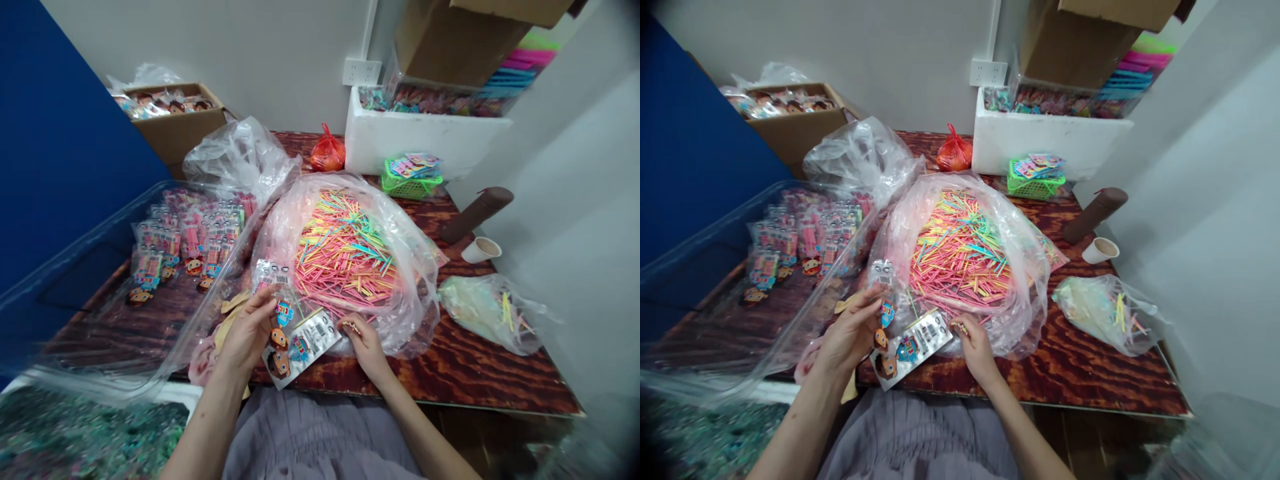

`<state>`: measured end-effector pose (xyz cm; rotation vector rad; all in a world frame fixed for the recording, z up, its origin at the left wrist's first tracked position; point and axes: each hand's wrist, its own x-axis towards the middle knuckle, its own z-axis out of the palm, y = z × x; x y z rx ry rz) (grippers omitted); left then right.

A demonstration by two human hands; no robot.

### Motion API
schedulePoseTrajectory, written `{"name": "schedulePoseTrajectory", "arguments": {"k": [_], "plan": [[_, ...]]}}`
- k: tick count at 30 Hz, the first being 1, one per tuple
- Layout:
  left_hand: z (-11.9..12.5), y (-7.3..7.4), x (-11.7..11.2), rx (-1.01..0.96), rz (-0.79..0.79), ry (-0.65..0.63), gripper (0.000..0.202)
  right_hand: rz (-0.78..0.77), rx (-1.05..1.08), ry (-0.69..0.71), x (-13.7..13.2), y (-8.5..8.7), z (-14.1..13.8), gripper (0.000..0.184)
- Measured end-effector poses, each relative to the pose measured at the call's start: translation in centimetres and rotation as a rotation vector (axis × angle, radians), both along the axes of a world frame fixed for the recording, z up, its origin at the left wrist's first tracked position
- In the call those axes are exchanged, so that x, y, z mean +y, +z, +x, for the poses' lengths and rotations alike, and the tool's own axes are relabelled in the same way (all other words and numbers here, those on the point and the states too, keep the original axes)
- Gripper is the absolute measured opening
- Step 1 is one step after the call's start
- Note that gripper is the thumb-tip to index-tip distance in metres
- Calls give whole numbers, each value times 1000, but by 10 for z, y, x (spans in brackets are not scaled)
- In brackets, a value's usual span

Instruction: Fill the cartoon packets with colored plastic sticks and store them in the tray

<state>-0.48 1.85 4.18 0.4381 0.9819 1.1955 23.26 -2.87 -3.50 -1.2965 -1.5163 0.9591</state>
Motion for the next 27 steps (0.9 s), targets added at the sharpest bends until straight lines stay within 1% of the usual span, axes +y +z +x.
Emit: {"name": "schedulePoseTrajectory", "arguments": {"k": [2,5,9,13,15,17,19,22,24,27], "plan": [[-1,1,2,-61,-8,20,30,0,-5,3,0,-2,0,20],[-1,-2,3,-127,1,58,23,-3,-8,6,0,-3,0,21],[0,-4,5,-149,-1,111,26,-1,0,1,1,-2,-1,21],[2,1,4,-49,59,122,32,4,3,-8,2,0,-2,21],[2,2,1,-3,86,106,35,5,-2,-14,1,0,-2,22],[2,-1,-5,50,88,64,35,10,-8,-22,1,-2,-3,22],[2,-6,-10,120,67,30,30,16,-13,-26,1,-3,-3,22],[1,-12,-16,199,26,57,31,22,-15,-27,1,-3,-3,23],[-2,-13,-18,233,42,72,31,26,-14,-27,1,-3,-3,23],[-6,-10,-18,305,109,16,25,32,-14,-30,2,-2,-3,23]]}}
